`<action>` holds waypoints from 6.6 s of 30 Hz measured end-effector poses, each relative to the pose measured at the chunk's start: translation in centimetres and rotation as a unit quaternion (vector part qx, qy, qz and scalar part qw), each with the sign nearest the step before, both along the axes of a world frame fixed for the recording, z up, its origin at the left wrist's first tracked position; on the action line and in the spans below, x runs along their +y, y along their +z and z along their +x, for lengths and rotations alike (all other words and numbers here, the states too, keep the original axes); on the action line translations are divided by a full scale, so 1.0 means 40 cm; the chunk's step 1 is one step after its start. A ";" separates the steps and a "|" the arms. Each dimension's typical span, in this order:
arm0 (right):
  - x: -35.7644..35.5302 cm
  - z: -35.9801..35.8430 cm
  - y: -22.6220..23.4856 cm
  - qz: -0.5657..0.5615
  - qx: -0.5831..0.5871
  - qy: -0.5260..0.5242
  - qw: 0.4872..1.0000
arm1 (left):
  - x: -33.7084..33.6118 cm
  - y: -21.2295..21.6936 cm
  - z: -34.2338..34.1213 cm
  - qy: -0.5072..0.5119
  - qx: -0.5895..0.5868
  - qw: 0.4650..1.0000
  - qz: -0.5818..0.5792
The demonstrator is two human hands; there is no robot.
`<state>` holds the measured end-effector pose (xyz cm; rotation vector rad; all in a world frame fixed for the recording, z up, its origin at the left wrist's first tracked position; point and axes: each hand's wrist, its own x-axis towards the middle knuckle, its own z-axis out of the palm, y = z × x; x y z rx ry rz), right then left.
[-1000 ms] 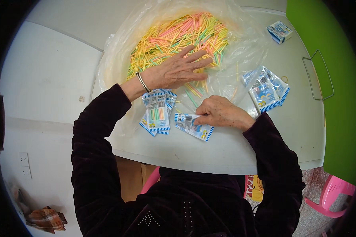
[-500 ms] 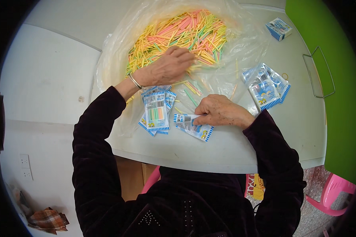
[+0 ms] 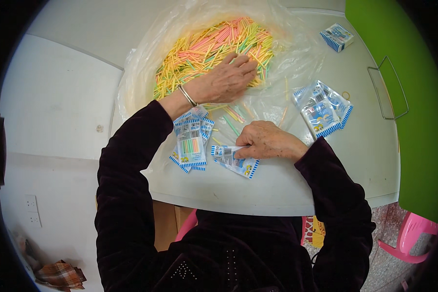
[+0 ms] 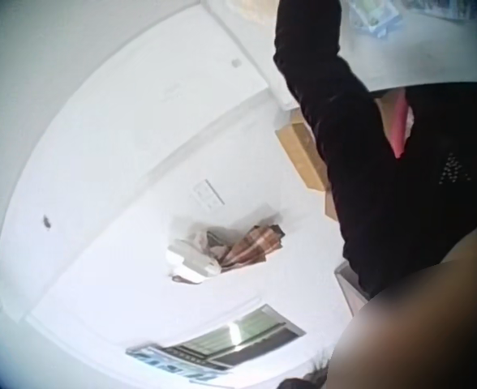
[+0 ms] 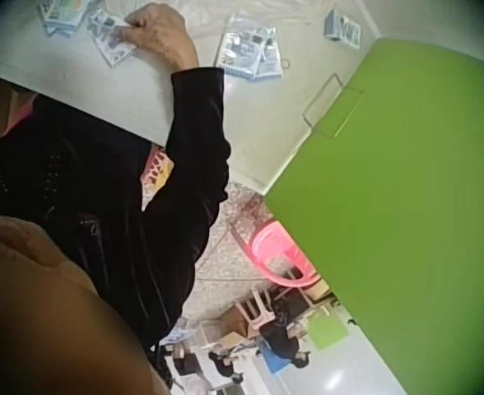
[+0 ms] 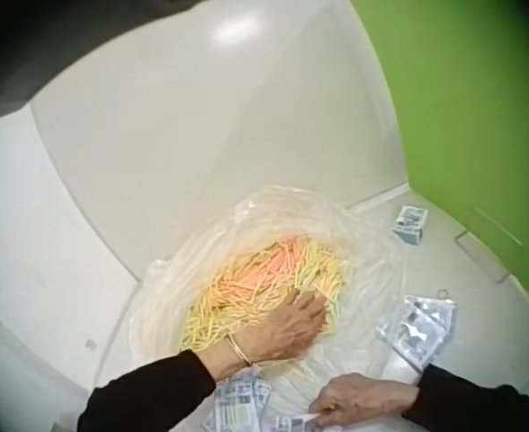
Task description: Packing individual straws into small plastic bags at a workstation.
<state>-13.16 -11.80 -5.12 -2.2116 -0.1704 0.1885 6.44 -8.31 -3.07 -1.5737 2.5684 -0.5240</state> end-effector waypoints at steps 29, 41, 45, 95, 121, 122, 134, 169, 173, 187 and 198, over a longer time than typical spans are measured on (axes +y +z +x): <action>0.004 0.002 -0.002 0.006 -0.011 0.014 1.000 | -0.037 -0.104 0.090 0.149 0.234 0.960 -0.017; -0.003 0.000 -0.008 0.002 -0.029 0.005 1.000 | -0.037 -0.097 0.048 0.118 0.083 0.987 -0.075; -0.005 0.004 -0.020 0.054 0.013 -0.004 0.998 | -0.045 -0.087 0.055 0.161 0.129 0.972 -0.109; -0.107 0.176 -0.008 0.645 -0.191 -0.369 0.642 | -0.004 -0.036 0.008 0.040 0.980 0.143 -0.132; -0.132 0.034 0.026 0.485 0.014 -0.186 0.855 | 0.071 0.114 -0.073 0.023 0.912 0.392 -0.114; -0.132 0.033 0.027 0.490 0.019 -0.183 0.852 | 0.071 0.114 -0.072 0.016 0.900 0.416 -0.131; -0.140 0.040 0.000 0.507 0.004 -0.156 0.848 | 0.089 0.094 -0.139 0.078 0.843 0.510 -0.153; -0.128 0.049 -0.003 0.443 -0.020 -0.188 0.876 | 0.092 0.130 -0.092 0.155 0.597 0.787 0.023; -0.122 0.044 0.014 0.419 -0.024 -0.186 0.888 | 0.092 0.142 -0.103 0.169 0.578 0.798 0.012; -0.151 0.045 -0.023 0.385 -0.009 -0.231 0.893 | 0.082 0.111 -0.092 0.132 0.649 0.748 0.038; -0.150 0.037 0.009 0.460 -0.031 -0.230 0.857 | 0.217 0.005 -0.074 0.071 0.244 0.962 0.096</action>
